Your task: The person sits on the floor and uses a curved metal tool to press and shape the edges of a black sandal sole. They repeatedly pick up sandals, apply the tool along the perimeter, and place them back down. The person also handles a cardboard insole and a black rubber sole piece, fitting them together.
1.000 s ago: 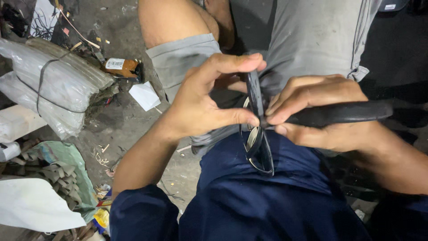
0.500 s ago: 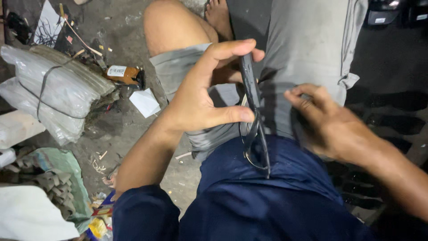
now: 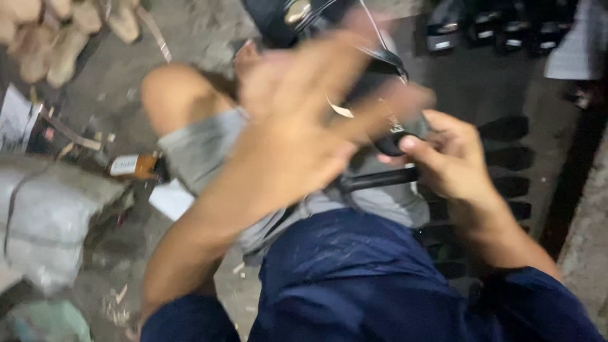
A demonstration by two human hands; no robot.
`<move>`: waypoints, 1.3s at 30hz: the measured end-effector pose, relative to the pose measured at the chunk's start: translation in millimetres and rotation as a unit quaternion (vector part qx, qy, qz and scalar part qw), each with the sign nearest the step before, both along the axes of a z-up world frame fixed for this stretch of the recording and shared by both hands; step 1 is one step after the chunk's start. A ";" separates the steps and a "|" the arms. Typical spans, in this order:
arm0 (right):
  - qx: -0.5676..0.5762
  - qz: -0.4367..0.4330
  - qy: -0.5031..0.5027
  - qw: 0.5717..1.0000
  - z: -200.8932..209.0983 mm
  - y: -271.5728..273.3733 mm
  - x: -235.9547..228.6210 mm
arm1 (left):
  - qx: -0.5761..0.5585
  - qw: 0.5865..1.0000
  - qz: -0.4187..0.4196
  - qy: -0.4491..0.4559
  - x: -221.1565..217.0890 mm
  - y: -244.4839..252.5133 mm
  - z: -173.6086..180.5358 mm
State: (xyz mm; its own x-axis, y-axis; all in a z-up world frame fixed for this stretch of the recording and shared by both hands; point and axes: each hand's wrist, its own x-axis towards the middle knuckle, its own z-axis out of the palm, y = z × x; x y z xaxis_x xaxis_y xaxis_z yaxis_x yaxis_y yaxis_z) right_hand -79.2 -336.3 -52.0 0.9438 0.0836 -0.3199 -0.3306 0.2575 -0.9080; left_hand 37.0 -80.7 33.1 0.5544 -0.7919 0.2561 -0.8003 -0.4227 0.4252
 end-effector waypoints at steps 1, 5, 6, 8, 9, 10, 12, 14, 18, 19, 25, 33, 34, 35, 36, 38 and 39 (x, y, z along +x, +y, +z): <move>0.086 -0.074 0.058 0.992 -11.4 4.5 -1.5 | 0.028 0.999 0.032 0.008 7.7 16.8 -6.3; 0.098 -0.136 0.099 0.981 -73.1 -16.6 3.7 | 0.048 0.981 0.188 0.004 24.1 83.1 -31.6; 0.115 -0.148 0.109 0.976 -94.3 -22.6 8.3 | 0.069 0.971 0.228 0.016 24.8 94.9 -38.0; 0.143 -0.173 0.131 0.966 -139.6 -33.7 20.1 | 0.100 0.949 0.298 0.035 24.9 117.2 -50.8; 0.154 -0.187 0.145 0.959 -163.5 -36.6 25.6 | 0.112 0.937 0.328 0.045 21.6 123.8 -58.9; 0.166 -0.200 0.159 0.952 -186.9 -37.9 28.9 | 0.073 0.941 0.327 0.051 19.0 127.5 -70.0; 0.158 -0.225 0.206 0.939 -230.8 -35.9 32.1 | -0.003 0.942 0.329 0.063 16.5 135.8 -92.8; 0.150 -0.235 0.239 0.930 -266.8 -35.9 31.0 | -0.065 0.917 0.378 0.105 11.5 141.3 -107.0; 0.108 -0.229 0.318 0.914 -311.5 -39.1 24.1 | -0.124 0.884 0.428 0.137 9.1 143.8 -110.4; 0.090 -0.231 0.345 0.905 -318.2 -41.2 23.6 | -0.109 0.885 0.435 0.128 13.0 140.6 -108.5; -0.005 -0.124 0.468 0.875 -348.7 -42.3 9.1 | -0.084 0.885 0.440 0.127 34.3 121.1 -96.6; -0.497 -0.127 0.208 0.833 -360.5 -44.1 96.9 | -0.047 0.889 0.439 0.125 60.9 109.3 -98.8; -0.531 -0.122 0.200 0.814 -357.8 -43.7 114.4 | -0.042 0.889 0.437 0.129 63.9 106.6 -99.4; -0.524 -0.117 0.225 0.813 -355.4 -43.1 130.8 | -0.037 0.889 0.436 0.133 65.1 104.4 -98.4; -0.516 -0.112 0.251 0.812 -354.0 -42.2 145.0 | -0.033 0.889 0.436 0.137 66.3 102.8 -97.5; -0.540 -0.071 0.255 0.799 -357.7 -42.9 170.8 | -0.052 0.881 0.440 0.167 68.2 100.1 -97.8; -0.553 -0.052 0.257 0.791 -361.4 -46.1 179.7 | -0.064 0.876 0.441 0.183 68.8 98.8 -98.3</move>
State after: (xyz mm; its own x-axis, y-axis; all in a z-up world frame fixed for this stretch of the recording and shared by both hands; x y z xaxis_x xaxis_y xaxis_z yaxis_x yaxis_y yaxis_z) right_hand 100.4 -382.4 -413.4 0.6479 -0.5855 -0.4872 -0.7591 -0.5495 -0.3491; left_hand 105.8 18.1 -65.2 0.9999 0.0085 -0.0117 0.0142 -0.7386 0.6740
